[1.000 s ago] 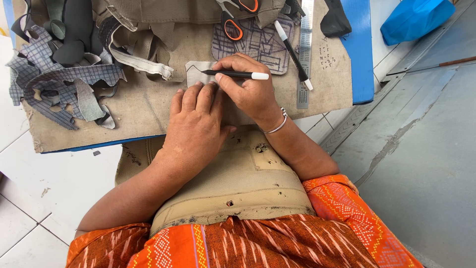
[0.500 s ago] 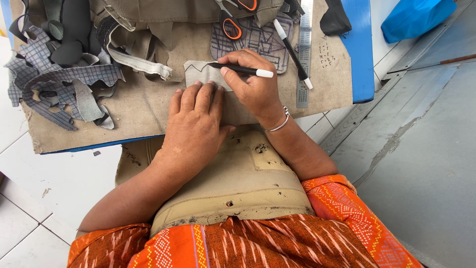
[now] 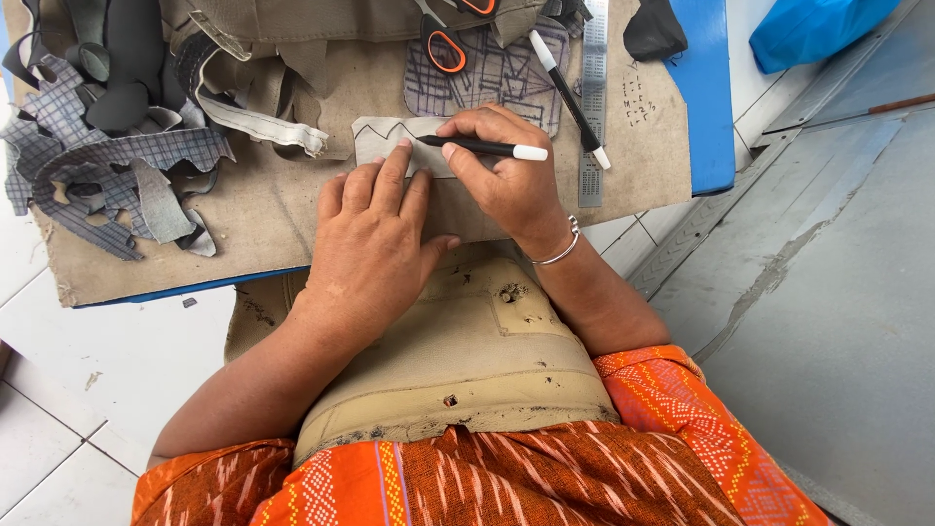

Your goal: Cutting leather pieces with scissors and marking patterns using a template and pen

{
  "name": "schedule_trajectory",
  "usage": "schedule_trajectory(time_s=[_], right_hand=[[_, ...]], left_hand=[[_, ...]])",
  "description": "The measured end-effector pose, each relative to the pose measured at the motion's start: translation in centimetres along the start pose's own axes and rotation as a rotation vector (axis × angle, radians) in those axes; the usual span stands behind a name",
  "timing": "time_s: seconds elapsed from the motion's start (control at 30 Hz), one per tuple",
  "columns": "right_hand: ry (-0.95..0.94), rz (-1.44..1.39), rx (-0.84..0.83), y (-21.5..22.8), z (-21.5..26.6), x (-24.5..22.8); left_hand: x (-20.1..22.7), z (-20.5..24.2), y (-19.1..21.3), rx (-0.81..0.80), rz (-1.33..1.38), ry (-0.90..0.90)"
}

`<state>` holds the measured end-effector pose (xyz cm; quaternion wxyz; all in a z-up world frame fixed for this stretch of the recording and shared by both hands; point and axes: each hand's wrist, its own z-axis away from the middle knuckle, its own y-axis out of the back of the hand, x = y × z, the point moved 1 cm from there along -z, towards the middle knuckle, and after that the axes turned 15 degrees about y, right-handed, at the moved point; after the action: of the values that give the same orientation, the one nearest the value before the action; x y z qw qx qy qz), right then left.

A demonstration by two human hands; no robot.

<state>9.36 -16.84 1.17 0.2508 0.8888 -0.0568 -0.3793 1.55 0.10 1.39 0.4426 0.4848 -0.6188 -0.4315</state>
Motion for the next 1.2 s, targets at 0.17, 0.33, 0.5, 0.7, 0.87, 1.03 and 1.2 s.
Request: schedule_trajectory(time_s=[0.17, 0.33, 0.5, 0.7, 0.87, 1.03, 1.2], right_hand=[[0.012, 0.011, 0.012, 0.3, 0.0, 0.1], [0.016, 0.047, 0.026, 0.9, -0.1, 0.6], [0.02, 0.062, 0.022, 1.2, 0.0, 0.5], [0.054, 0.068, 0.013, 2.2, 0.2, 0.2], [0.056, 0.032, 0.023, 2.5, 0.4, 0.3], [0.068, 0.082, 0.033, 2.9, 0.3, 1.0], [0.061, 0.119, 0.05, 3.3, 0.4, 1.3]], left_hand=[[-0.1, -0.4, -0.1, 0.019, -0.008, 0.015], [-0.3, -1.1, -0.1, 0.03, -0.004, 0.012], [-0.4, -1.6, -0.3, 0.035, -0.031, 0.009], [-0.4, -2.1, 0.1, -0.011, 0.011, 0.013], [-0.1, -2.3, -0.2, 0.007, 0.038, 0.005], [0.0, -2.8, 0.0, 0.013, 0.074, -0.021], [0.2, -3.1, 0.0, 0.052, -0.002, -0.018]])
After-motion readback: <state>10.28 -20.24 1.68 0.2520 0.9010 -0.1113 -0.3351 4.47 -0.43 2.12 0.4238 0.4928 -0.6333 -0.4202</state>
